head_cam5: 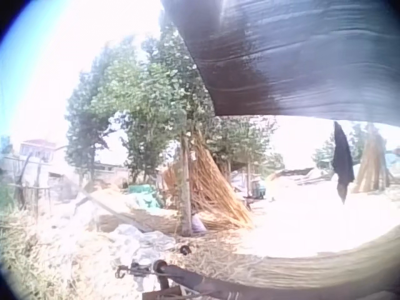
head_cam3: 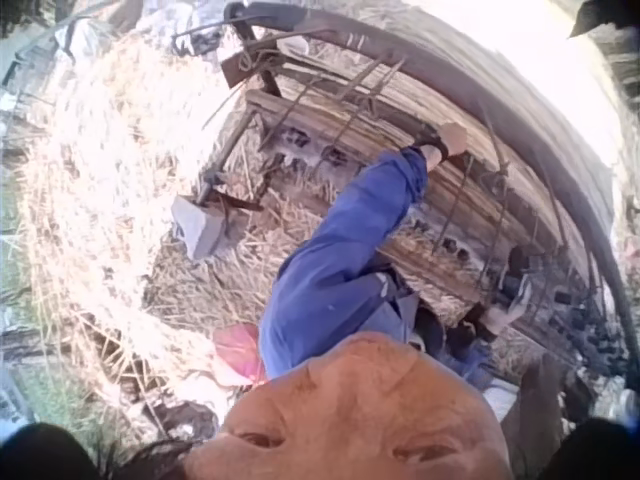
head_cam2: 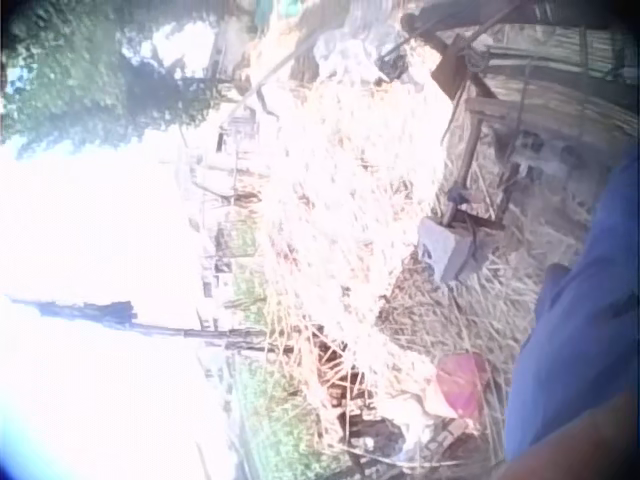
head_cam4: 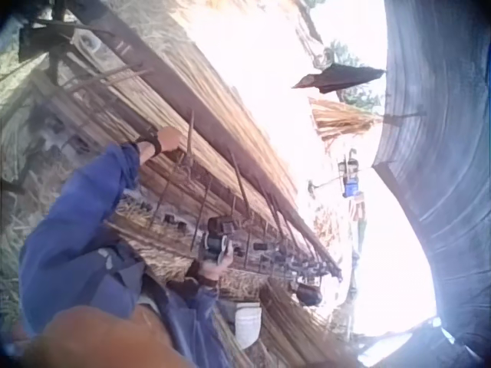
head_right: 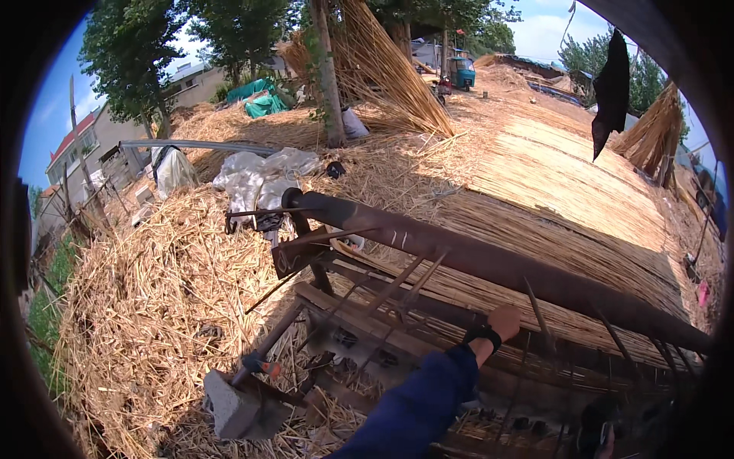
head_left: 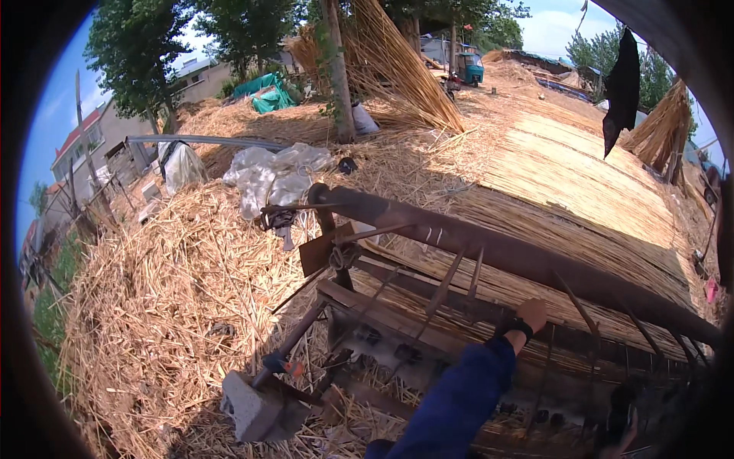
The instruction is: Threading and adjusting the mechanical components of a large straw/reed weaving machine.
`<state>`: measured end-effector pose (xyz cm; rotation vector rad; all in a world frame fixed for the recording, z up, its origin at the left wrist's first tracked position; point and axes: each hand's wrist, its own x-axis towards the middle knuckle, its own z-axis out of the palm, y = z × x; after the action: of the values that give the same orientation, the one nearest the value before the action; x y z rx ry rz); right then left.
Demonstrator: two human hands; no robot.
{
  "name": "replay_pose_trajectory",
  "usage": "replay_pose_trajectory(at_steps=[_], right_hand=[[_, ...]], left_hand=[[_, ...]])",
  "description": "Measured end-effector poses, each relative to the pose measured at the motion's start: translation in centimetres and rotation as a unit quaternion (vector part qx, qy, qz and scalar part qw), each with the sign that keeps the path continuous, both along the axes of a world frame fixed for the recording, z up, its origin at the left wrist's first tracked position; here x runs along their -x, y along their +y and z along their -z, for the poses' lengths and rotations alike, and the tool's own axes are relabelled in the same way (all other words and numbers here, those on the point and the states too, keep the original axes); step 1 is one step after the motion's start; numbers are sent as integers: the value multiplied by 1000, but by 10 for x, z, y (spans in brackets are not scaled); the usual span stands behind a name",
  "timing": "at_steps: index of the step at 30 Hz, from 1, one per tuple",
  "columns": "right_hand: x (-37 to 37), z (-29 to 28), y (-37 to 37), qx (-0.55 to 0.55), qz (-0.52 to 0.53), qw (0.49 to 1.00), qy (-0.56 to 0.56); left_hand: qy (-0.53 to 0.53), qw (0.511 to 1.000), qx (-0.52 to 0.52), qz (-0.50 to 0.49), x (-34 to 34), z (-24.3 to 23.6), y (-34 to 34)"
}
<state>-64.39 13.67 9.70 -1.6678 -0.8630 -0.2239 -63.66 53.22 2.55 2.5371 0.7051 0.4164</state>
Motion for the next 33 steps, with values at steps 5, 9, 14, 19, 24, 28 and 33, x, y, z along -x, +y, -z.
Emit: replay_pose_trajectory(at_steps=[5,9,14,19,24,28,33], right_hand=[[-12,-1,-21,-186,-84,890,407],[10,-20,-7,-229,-28,878,420],[20,-13,-20,-56,-20,979,195],[56,-85,-20,-282,-373,784,408],[60,-97,1,-246,-411,793,376],[44,-75,27,-154,-335,869,332],[57,-29,138,28,-347,822,451]], left_hand=[[-115,993,-27,-18,18,26,7],[-51,998,-22,-15,13,16,-4],[-30,986,-135,-95,-1,44,16],[-97,966,-222,-96,-8,60,21],[-73,990,-105,63,41,8,6],[-227,886,251,318,95,-120,-69],[-246,738,544,313,167,-166,-112]])
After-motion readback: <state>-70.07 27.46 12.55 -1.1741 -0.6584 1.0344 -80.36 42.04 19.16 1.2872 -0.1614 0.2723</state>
